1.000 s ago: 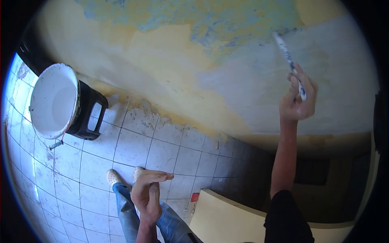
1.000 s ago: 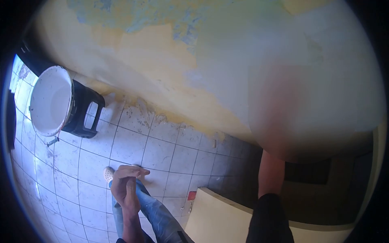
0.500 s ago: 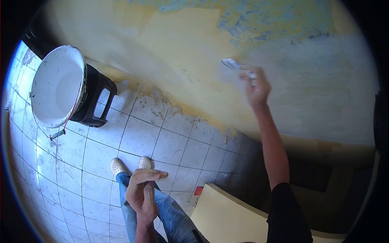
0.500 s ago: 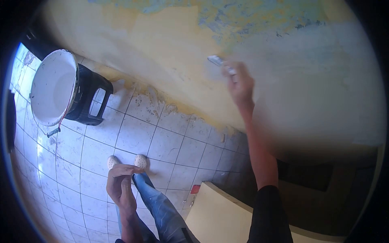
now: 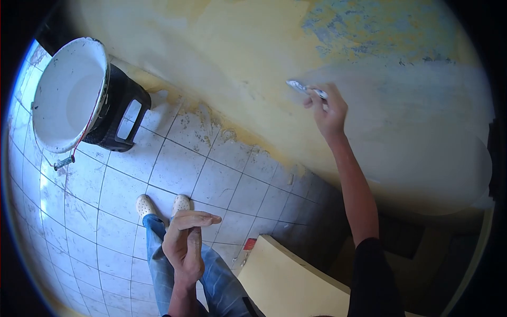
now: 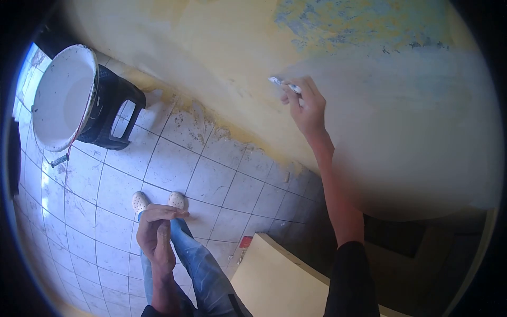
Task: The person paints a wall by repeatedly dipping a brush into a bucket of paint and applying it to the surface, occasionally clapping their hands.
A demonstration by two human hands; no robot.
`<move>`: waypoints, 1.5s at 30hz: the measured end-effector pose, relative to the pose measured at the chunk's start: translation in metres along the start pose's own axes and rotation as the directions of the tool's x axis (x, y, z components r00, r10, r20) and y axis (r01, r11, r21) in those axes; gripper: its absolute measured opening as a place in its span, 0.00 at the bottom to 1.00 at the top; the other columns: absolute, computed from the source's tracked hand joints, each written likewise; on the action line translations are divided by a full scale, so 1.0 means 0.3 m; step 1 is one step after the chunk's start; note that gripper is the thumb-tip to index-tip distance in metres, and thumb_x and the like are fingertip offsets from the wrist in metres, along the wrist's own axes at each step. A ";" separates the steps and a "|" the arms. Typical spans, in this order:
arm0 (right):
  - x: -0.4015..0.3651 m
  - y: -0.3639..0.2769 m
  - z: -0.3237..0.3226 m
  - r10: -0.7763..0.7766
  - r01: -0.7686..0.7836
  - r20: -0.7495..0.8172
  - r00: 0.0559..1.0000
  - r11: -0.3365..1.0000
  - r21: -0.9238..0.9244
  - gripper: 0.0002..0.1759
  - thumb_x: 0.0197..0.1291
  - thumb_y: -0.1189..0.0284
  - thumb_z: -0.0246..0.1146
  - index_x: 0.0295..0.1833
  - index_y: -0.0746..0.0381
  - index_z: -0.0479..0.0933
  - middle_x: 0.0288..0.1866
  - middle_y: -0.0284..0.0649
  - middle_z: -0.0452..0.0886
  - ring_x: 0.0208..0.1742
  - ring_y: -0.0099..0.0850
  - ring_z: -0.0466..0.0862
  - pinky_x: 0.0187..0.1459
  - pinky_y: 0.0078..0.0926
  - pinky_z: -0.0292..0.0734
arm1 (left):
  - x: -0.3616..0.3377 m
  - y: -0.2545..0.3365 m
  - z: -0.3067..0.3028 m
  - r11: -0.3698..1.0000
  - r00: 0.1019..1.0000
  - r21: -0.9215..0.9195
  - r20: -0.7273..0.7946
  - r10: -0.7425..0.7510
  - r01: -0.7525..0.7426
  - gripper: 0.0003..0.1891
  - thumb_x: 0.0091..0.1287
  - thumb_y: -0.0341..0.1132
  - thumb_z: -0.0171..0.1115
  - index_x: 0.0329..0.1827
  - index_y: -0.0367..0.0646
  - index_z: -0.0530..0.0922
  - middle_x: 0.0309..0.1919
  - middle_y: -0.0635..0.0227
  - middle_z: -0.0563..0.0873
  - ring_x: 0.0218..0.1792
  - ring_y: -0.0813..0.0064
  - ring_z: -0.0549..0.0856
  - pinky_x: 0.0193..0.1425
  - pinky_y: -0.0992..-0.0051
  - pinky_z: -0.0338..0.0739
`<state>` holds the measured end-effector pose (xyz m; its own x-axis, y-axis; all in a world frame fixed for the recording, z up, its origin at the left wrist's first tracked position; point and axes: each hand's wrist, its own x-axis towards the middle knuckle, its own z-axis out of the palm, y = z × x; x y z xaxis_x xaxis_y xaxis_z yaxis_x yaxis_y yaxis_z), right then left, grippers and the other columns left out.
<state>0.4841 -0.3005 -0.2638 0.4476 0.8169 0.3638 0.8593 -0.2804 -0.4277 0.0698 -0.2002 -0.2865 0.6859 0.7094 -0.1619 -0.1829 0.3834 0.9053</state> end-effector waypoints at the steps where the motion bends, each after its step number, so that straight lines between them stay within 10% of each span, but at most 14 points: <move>1: 0.010 0.050 0.017 -0.003 0.004 0.016 1.000 1.000 -0.009 0.05 0.73 0.83 0.65 0.51 0.68 0.83 0.44 0.42 0.86 0.33 0.27 0.90 0.33 0.23 0.84 | 0.000 -0.001 0.001 1.000 1.000 -0.001 -0.001 0.004 -0.004 0.15 0.73 0.14 0.46 0.52 0.32 0.82 0.48 0.50 0.87 0.50 0.61 0.91 0.59 0.65 0.85; 9: 0.019 -0.079 -0.213 -0.317 0.245 -0.112 0.942 0.875 -0.417 0.09 0.69 0.85 0.67 0.50 0.63 0.86 0.40 0.38 0.91 0.44 0.34 0.92 0.45 0.29 0.85 | 0.012 -0.031 -0.018 0.999 0.998 0.024 -0.047 -0.041 0.042 0.15 0.74 0.15 0.47 0.52 0.31 0.82 0.49 0.52 0.86 0.51 0.62 0.90 0.60 0.66 0.84; 14: 0.060 -0.361 -0.532 -0.553 0.270 -0.077 0.830 0.519 -0.811 0.06 0.80 0.78 0.60 0.48 0.68 0.81 0.36 0.39 0.93 0.47 0.33 0.90 0.52 0.32 0.83 | 0.039 -0.014 0.021 1.000 0.999 0.010 -0.028 -0.022 0.022 0.15 0.74 0.15 0.46 0.53 0.31 0.82 0.49 0.52 0.86 0.51 0.62 0.90 0.61 0.66 0.83; 16: 0.110 -0.386 -0.556 -0.696 0.370 -0.269 0.665 0.620 -0.692 0.06 0.81 0.77 0.60 0.47 0.66 0.81 0.35 0.37 0.93 0.47 0.32 0.89 0.53 0.32 0.82 | 0.051 -0.004 0.043 1.000 1.000 0.007 -0.005 -0.005 0.005 0.15 0.74 0.15 0.46 0.53 0.31 0.82 0.49 0.52 0.86 0.51 0.62 0.90 0.61 0.65 0.84; 20: 0.071 -0.385 -0.501 -0.678 0.265 -0.045 0.733 0.346 -0.900 0.05 0.79 0.76 0.62 0.51 0.66 0.82 0.39 0.40 0.93 0.47 0.32 0.89 0.51 0.32 0.82 | 0.052 -0.011 0.060 1.000 1.000 -0.022 0.023 0.003 -0.002 0.15 0.74 0.15 0.46 0.52 0.31 0.82 0.49 0.51 0.86 0.50 0.60 0.90 0.59 0.64 0.84; 24: -0.059 -0.173 -0.113 -0.573 0.322 -0.098 0.813 0.584 -0.745 0.15 0.64 0.82 0.76 0.56 0.66 0.88 0.52 0.47 0.89 0.48 0.36 0.89 0.47 0.31 0.84 | 0.026 -0.086 -0.010 0.999 0.999 -0.039 0.022 -0.029 0.030 0.14 0.73 0.15 0.47 0.51 0.31 0.82 0.48 0.49 0.87 0.50 0.59 0.90 0.58 0.63 0.85; 33: -0.258 0.032 0.501 -0.388 0.305 -0.042 0.921 0.782 -0.544 0.14 0.61 0.83 0.77 0.53 0.66 0.89 0.43 0.41 0.87 0.42 0.36 0.91 0.37 0.31 0.89 | 0.067 -0.362 -0.289 0.996 0.970 0.017 -0.227 -0.083 0.089 0.12 0.73 0.19 0.48 0.52 0.33 0.79 0.44 0.55 0.86 0.49 0.64 0.87 0.61 0.67 0.79; 38: -0.216 -0.311 0.373 0.030 -0.042 -0.101 0.994 0.991 -0.125 0.08 0.66 0.81 0.74 0.50 0.68 0.87 0.42 0.43 0.88 0.39 0.33 0.89 0.33 0.31 0.86 | 0.075 -0.200 -0.351 0.999 0.976 0.050 -0.217 0.005 0.006 0.13 0.73 0.20 0.48 0.53 0.33 0.80 0.46 0.55 0.87 0.50 0.65 0.87 0.62 0.65 0.79; 42: -0.033 -0.545 0.315 -0.257 0.257 -0.153 0.954 0.966 -0.018 0.14 0.80 0.69 0.61 0.50 0.72 0.82 0.44 0.48 0.86 0.30 0.32 0.85 0.30 0.27 0.81 | 0.048 -0.016 -0.416 0.996 0.989 0.084 -0.148 0.008 0.004 0.18 0.68 0.13 0.50 0.51 0.37 0.85 0.48 0.56 0.93 0.52 0.64 0.89 0.64 0.66 0.77; 45: 0.175 -0.798 0.466 -0.194 0.337 -0.344 0.919 0.839 0.427 0.13 0.81 0.69 0.60 0.51 0.71 0.81 0.44 0.50 0.87 0.32 0.32 0.83 0.32 0.30 0.81 | 0.035 0.069 -0.488 0.996 0.979 0.091 -0.206 0.007 0.013 0.20 0.67 0.12 0.49 0.53 0.36 0.85 0.50 0.56 0.92 0.53 0.65 0.89 0.62 0.69 0.78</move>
<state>0.2673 -0.1201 -0.2580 0.3295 0.6317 0.7017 0.7664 0.2552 -0.5896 -0.0299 -0.0982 -0.3269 0.5252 0.8183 -0.2333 -0.1094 0.3368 0.9352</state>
